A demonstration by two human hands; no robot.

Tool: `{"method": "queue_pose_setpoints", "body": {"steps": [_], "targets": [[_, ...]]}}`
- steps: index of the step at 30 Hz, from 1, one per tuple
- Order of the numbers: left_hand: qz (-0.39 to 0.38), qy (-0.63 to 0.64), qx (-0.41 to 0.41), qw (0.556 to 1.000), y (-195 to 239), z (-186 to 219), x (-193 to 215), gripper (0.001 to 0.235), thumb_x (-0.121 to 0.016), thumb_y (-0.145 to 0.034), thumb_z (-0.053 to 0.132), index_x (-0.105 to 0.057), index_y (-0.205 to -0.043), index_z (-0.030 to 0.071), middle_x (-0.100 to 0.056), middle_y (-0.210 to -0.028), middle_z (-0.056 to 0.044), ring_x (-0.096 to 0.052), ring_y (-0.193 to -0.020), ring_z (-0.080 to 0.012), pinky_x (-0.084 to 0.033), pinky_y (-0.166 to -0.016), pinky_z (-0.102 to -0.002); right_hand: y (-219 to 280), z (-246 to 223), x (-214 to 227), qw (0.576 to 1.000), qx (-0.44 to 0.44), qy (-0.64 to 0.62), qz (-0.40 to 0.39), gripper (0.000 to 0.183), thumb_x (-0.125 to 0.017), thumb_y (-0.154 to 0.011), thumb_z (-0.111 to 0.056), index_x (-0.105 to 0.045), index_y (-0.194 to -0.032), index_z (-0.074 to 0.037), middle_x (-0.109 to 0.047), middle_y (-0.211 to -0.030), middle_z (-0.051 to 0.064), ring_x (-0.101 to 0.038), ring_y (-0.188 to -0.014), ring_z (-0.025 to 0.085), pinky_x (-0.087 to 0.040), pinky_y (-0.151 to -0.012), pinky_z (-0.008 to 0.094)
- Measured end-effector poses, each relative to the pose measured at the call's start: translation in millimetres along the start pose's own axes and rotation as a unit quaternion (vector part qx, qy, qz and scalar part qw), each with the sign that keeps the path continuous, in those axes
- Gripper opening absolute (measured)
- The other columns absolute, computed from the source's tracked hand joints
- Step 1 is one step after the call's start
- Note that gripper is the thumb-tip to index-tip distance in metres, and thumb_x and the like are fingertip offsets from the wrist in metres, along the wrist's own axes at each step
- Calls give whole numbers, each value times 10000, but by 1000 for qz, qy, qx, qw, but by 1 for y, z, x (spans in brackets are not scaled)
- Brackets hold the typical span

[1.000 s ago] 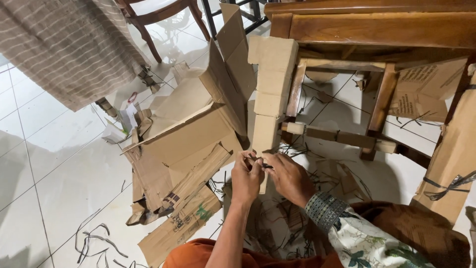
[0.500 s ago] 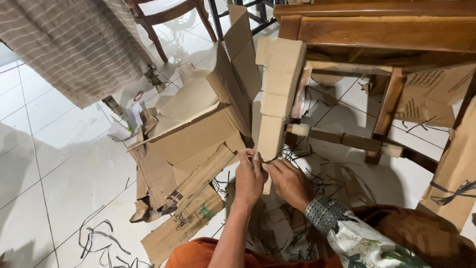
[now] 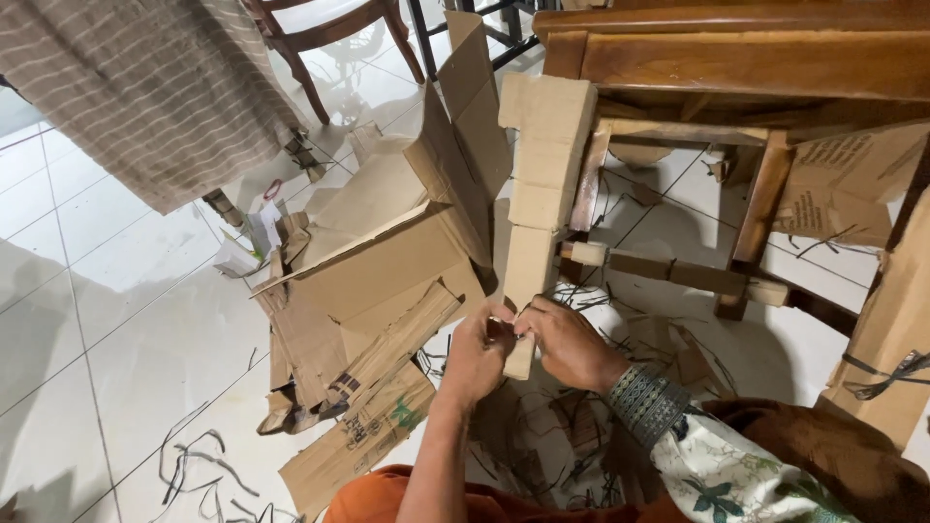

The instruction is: The person wraps a cardboard tube around a wooden chair leg and secures it with black plastic ties. They adjust the tube and tie multiple times to ensure it is firmly attached.

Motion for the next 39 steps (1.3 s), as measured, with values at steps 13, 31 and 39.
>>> {"method": "queue_pose_setpoints", "body": {"steps": [13, 31, 39], "targets": [[46, -348, -188, 917, 8, -20, -19, 184, -697, -924, 257, -609, -1011, 121, -643, -1014, -89, -692, -955, -335, -564, -803, -433, -1, 8, -8, 999, -2, -30, 19, 101, -559, -936, -19, -613, -952, -103, -561, -838, 101, -635, -828, 411, -521, -700, 450], [22, -360, -133, 923, 11, 7, 1, 34, -650, -918, 170, -664, -896, 147, -650, -854, -56, -722, -838, -340, -589, -717, -435, -2, 0, -1, 998, 11, -62, 14, 93, -547, -956, 1, -601, -969, -73, -573, -863, 134, -641, -853, 423, -517, -737, 458], [31, -172, -106, 979, 11, 20, 6, 82, -619, -883, 48, -619, -887, 129, -695, -800, -132, -722, -851, -424, -568, -750, -488, 5, 4, -14, 997, 44, -53, 37, 131, -565, -922, 52, -569, -979, -66, -540, -882, 115, -621, -883, 429, -521, -763, 434]]}}
Point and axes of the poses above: each hand's wrist, its own y-axis away from the middle knuckle, its own x-axis out of the back of the hand, z = x × y, the point moved 3 cm from there along -y, towards the middle knuckle
